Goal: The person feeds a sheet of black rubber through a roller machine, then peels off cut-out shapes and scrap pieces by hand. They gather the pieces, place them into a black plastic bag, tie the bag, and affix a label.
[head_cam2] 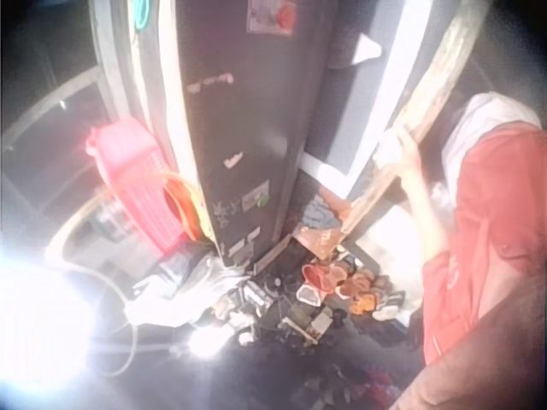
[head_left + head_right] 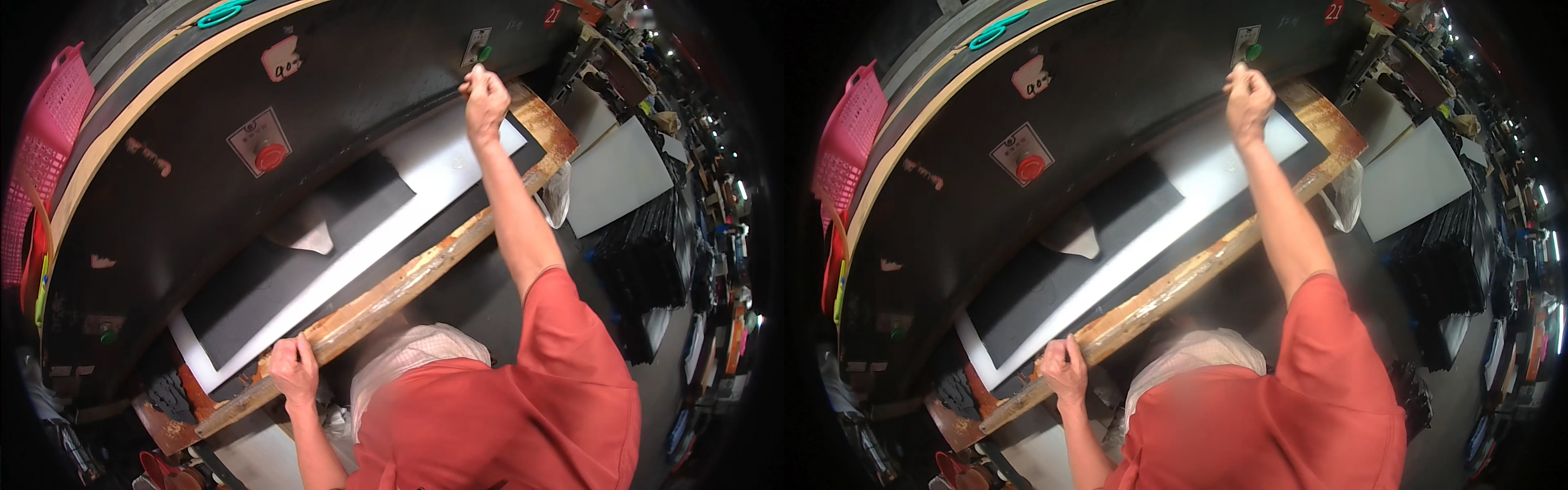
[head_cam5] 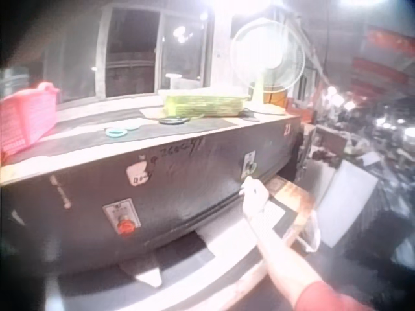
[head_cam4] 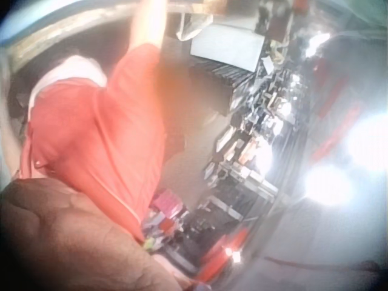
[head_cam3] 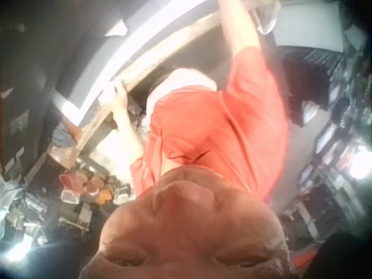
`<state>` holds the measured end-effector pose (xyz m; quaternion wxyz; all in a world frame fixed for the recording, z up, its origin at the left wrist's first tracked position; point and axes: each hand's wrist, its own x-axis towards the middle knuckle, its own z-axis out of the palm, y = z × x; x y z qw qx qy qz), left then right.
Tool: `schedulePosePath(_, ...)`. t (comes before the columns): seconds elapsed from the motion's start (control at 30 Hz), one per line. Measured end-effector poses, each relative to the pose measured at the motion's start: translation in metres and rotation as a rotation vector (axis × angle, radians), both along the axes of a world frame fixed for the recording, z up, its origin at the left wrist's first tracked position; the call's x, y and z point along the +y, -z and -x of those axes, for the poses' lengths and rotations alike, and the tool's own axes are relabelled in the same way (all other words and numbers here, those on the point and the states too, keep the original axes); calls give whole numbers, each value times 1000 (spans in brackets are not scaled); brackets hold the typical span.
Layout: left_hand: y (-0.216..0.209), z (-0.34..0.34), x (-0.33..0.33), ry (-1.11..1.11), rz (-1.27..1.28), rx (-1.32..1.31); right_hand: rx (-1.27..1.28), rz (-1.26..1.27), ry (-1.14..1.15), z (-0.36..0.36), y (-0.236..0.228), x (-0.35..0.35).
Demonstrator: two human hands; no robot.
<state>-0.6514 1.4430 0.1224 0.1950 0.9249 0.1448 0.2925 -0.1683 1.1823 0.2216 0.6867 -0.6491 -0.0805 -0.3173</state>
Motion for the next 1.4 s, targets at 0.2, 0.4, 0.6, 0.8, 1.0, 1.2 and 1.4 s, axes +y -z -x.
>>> schedulePosePath(0.2,6,-1,5,-97,-29,41,-65,264,-5,-24,-10,-64)
schedulePosePath(0.4,-10,-25,-30,-128,170,5,114,442,-214,122,86,-80)
schedulePosePath(0.6,3,-74,-86,-118,-64,-62,-55,896,-201,166,125,-60)
schedulePosePath(0.8,6,-70,-83,-97,-101,-86,4,896,-245,163,117,-63)
schedulePosePath(1.0,9,-67,-81,-70,-44,-75,-144,923,-317,160,123,-67)
schedulePosePath(1.2,4,-64,-81,-42,-8,-70,10,854,-326,161,125,-72)
schedulePosePath(1.4,-6,-71,-80,10,58,-25,426,480,-403,161,100,-49)
